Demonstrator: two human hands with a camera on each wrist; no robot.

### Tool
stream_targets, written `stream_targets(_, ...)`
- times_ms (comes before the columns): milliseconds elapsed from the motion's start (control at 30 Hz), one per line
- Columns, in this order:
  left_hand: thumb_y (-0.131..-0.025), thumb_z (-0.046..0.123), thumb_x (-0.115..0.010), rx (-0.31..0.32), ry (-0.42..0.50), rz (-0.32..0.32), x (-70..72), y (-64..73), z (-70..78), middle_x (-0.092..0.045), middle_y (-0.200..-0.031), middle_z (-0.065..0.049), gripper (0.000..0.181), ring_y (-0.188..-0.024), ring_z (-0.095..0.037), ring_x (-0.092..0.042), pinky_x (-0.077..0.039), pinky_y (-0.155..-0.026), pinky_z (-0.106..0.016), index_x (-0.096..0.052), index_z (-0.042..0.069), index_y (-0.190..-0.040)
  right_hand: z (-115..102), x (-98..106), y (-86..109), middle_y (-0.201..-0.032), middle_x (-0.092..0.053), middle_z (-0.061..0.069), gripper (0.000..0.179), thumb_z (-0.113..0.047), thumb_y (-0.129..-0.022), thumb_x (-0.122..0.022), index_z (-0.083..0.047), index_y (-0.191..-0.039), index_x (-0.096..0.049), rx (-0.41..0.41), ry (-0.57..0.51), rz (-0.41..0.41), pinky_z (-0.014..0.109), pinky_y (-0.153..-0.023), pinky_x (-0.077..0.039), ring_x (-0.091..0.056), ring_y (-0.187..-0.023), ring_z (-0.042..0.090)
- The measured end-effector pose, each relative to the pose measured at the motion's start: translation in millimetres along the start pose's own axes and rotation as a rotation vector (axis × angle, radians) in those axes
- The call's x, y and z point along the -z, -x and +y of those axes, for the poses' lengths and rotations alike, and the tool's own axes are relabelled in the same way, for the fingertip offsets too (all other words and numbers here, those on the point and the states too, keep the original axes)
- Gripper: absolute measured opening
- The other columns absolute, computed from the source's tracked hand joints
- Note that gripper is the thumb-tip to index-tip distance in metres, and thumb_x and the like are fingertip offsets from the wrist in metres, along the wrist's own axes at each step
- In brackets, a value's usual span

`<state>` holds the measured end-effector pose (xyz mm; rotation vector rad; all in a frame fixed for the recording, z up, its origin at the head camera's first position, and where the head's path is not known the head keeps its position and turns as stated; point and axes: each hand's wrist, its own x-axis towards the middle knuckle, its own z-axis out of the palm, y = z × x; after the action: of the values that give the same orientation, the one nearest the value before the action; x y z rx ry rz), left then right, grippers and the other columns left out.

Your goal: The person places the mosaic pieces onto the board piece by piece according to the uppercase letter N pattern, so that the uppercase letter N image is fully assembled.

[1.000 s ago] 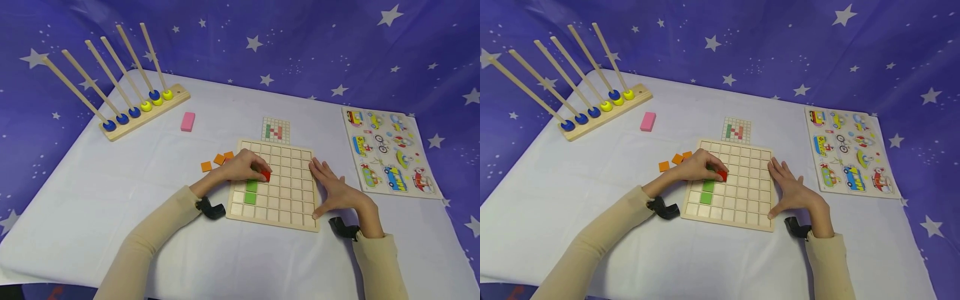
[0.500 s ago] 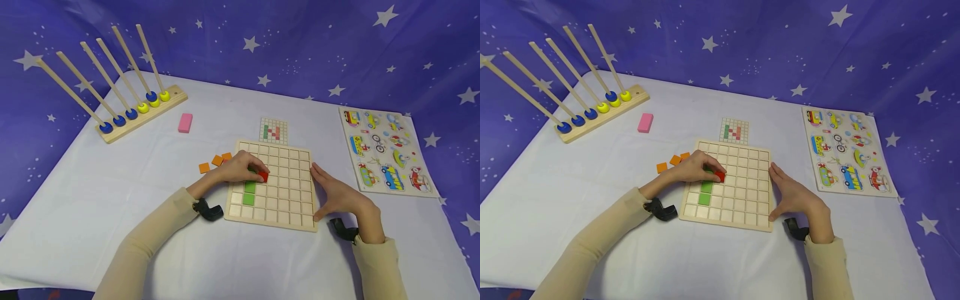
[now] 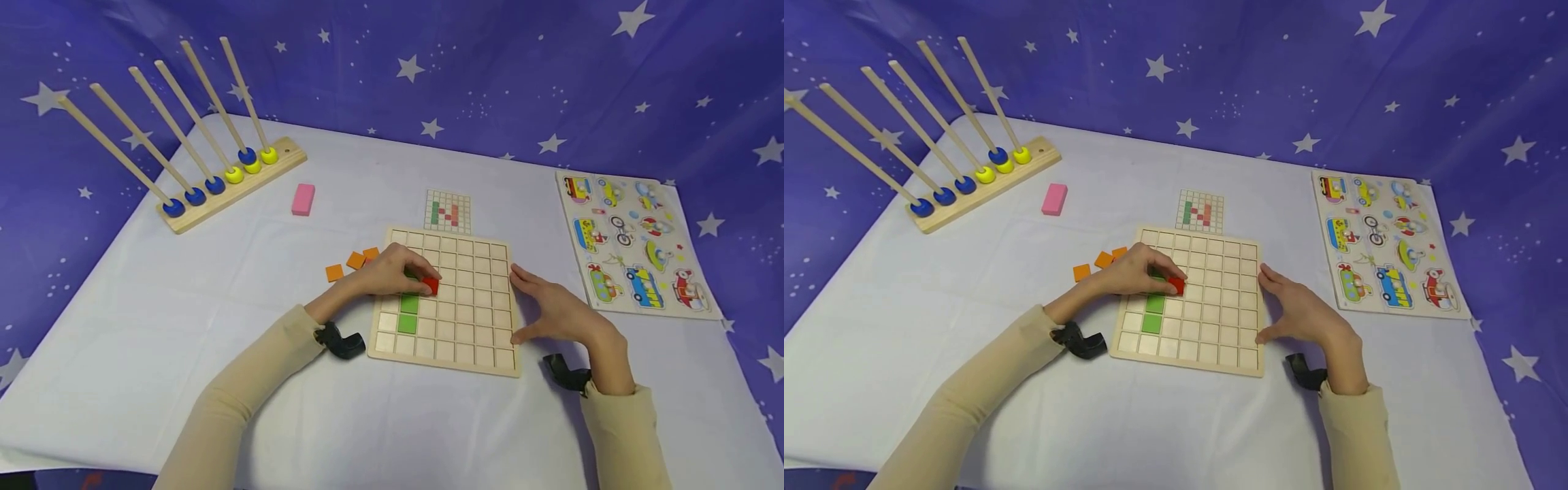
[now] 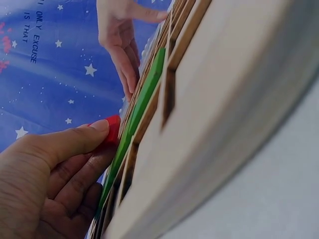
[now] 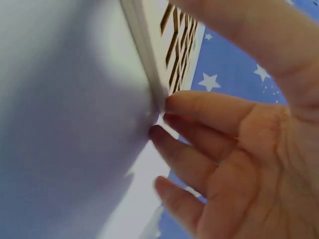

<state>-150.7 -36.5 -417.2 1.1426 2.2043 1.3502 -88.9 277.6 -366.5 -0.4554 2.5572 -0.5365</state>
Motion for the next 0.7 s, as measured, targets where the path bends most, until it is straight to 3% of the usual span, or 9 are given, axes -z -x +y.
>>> stream_targets(233,-0.083,0.012,-0.075,-0.002,0.026,0.004,-0.3,-0.2,-2.7,-0.074,-0.102,-0.007,0.024,-0.084,-0.007,-0.068,-0.054,-0.077,-0.021,-0.074,0.004,-0.106,25.9,-7.6,-3.7,-0.159,-0.021,0.015,0.096,-0.037,-0.071,-0.084,-0.002,-0.147,-0.037,0.08,-0.109,0.094,0.06,-0.112,-0.02,-0.019,-0.145,0.041)
stream_targets(433,-0.082,0.01,-0.075,0.002,0.049,0.014,-0.6,0.4,-3.9,-0.074,-0.102,-0.007,0.024,-0.084,-0.008,-0.068,-0.054,-0.077,-0.022,-0.074,0.004,-0.106,42.2,-22.5,-1.4,-0.16,-0.016,0.014,0.094,-0.025,-0.074,-0.083,-0.005,-0.15,-0.031,0.198,-0.265,0.14,0.061,-0.115,-0.006,-0.009,-0.149,0.035)
stream_targets(633,-0.082,0.009,-0.075,0.006,0.067,0.029,-1.1,0.2,-4.0,-0.074,-0.101,-0.008,0.024,-0.083,-0.007,-0.068,-0.054,-0.077,-0.022,-0.074,0.003,-0.105,51.7,-30.4,-4.3,-0.159,-0.026,0.008,0.086,-0.015,-0.073,-0.084,-0.008,-0.146,-0.04,0.26,-0.301,0.246,0.034,-0.121,-0.005,-0.015,-0.147,0.006)
stream_targets(700,-0.082,0.009,-0.075,0.008,0.069,0.029,-1.2,-0.2,-4.1,-0.074,-0.101,-0.008,0.024,-0.082,-0.007,-0.068,-0.054,-0.077,-0.022,-0.074,0.003,-0.105,52.6,-31.4,-4.7,-0.157,-0.03,0.006,0.084,-0.016,-0.072,-0.084,-0.009,-0.145,-0.043,0.254,-0.299,0.26,0.027,-0.12,-0.007,-0.018,-0.146,0.004)
